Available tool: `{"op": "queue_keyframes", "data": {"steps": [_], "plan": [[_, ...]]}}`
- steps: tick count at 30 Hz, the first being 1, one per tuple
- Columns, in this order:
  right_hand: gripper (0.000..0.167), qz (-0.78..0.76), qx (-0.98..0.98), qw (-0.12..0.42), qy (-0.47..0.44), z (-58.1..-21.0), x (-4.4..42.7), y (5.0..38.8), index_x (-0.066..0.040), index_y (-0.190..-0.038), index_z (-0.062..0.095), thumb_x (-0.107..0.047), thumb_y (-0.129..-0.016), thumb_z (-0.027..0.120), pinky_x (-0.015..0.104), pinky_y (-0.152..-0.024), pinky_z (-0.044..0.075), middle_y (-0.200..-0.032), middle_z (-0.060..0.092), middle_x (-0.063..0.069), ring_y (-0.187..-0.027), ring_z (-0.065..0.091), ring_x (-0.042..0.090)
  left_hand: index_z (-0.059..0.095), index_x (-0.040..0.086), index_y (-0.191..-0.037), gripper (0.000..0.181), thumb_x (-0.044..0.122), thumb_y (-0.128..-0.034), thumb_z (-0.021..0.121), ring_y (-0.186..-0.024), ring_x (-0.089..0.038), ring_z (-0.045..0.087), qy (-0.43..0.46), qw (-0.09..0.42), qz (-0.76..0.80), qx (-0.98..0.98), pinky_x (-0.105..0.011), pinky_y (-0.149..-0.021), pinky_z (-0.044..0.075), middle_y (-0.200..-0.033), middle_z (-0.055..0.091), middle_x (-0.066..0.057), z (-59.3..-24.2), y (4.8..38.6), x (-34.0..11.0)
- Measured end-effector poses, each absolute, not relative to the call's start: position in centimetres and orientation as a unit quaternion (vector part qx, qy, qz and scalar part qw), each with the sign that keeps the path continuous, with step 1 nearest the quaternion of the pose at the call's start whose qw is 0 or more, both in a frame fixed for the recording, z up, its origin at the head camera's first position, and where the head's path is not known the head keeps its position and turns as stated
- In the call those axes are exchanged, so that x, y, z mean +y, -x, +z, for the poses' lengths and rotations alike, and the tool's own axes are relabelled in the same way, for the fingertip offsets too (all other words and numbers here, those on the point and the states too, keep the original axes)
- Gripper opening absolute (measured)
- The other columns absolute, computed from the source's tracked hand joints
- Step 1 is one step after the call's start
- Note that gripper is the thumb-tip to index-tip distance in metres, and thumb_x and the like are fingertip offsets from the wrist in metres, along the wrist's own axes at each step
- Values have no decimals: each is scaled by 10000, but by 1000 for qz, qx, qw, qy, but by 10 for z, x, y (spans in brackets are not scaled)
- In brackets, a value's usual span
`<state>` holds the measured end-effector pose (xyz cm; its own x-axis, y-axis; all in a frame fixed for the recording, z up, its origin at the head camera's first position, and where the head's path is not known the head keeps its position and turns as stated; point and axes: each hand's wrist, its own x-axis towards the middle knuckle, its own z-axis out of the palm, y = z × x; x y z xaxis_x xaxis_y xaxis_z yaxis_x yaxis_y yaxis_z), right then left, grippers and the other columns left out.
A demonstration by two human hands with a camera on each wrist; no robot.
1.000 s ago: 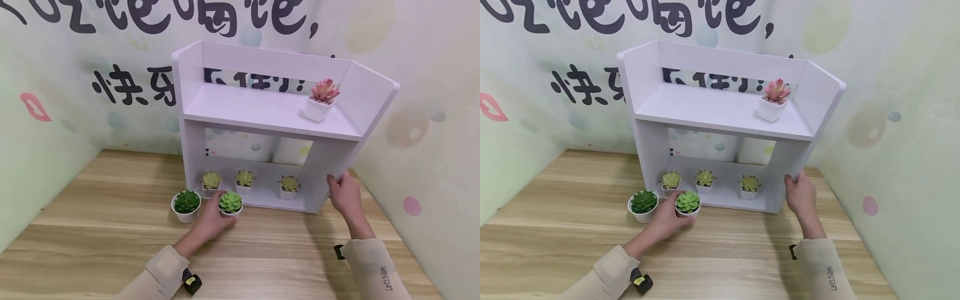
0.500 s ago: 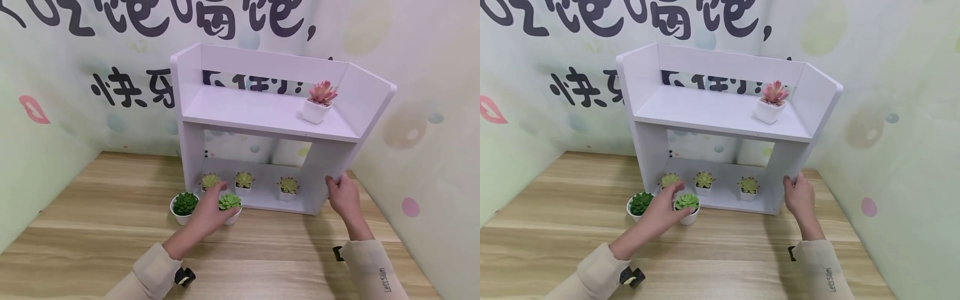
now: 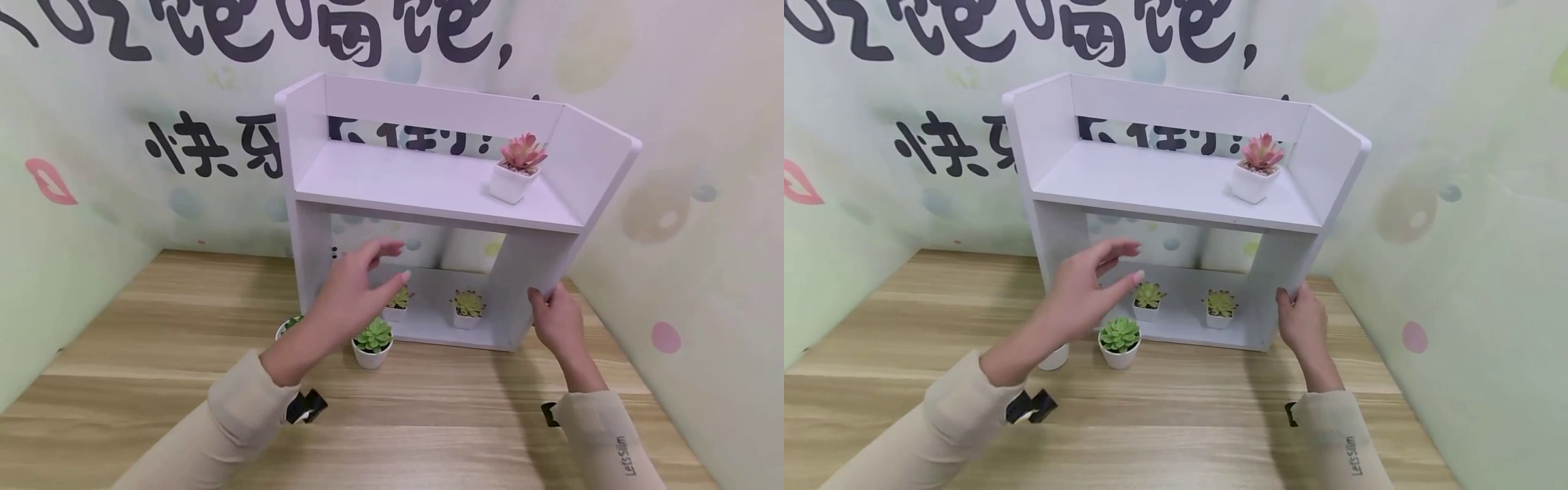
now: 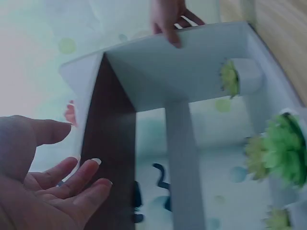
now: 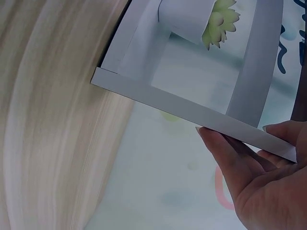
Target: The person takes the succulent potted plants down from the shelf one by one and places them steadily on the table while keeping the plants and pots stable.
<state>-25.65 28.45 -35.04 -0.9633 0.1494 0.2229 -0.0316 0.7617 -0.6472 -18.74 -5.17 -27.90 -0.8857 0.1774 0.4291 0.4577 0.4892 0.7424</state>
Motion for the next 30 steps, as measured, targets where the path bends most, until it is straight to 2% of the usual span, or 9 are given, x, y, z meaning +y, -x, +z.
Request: {"op": "queue_keyframes", "data": {"steps": [6, 12, 16, 21, 30], "plan": [[460, 328, -934, 141, 28, -351, 290, 257, 53, -1299, 513, -322, -1052, 411, 271, -557, 511, -1163, 655, 343, -829, 703, 361, 608, 94, -1329, 359, 170, -982, 657, -1295, -184, 597, 236, 200, -449, -838, -328, -1124, 468, -1327, 672, -50, -250, 195, -31], [449, 322, -935, 148, 28, -351, 294, 256, 43, -1285, 518, -320, -1044, 407, 281, -553, 503, -1115, 672, 325, -773, 692, 320, 542, 66, -1416, 504, 266, -973, 672, -1370, -188, 537, 266, 222, -391, -852, -316, -1166, 420, -1430, 607, -77, -235, 211, -5], [437, 329, -933, 144, 27, -352, 291, 256, 40, -1275, 525, -314, -1042, 420, 279, -559, 510, -1121, 673, 326, -798, 699, 338, 454, 80, -1504, 647, 380, -971, 663, -1439, -196, 478, 261, 201, -342, -880, -324, -1197, 387, -1529, 525, -76, -223, 226, 6], [412, 337, -930, 142, 22, -352, 284, 257, 32, -1259, 531, -303, -1043, 427, 271, -568, 513, -1115, 674, 321, -814, 698, 338, 402, 67, -1535, 707, 420, -973, 643, -1455, -212, 457, 245, 155, -313, -904, -345, -1204, 381, -1565, 482, -85, -203, 248, 15], [414, 339, -929, 147, 19, -353, 285, 256, 43, -1278, 522, -289, -1049, 426, 258, -585, 526, -1150, 667, 333, -897, 696, 385, 247, 86, -1600, 958, 581, -895, 667, -1419, -162, 471, 182, 70, -387, -901, -319, -1135, 447, -1594, 433, -63, -184, 275, 42]]}}
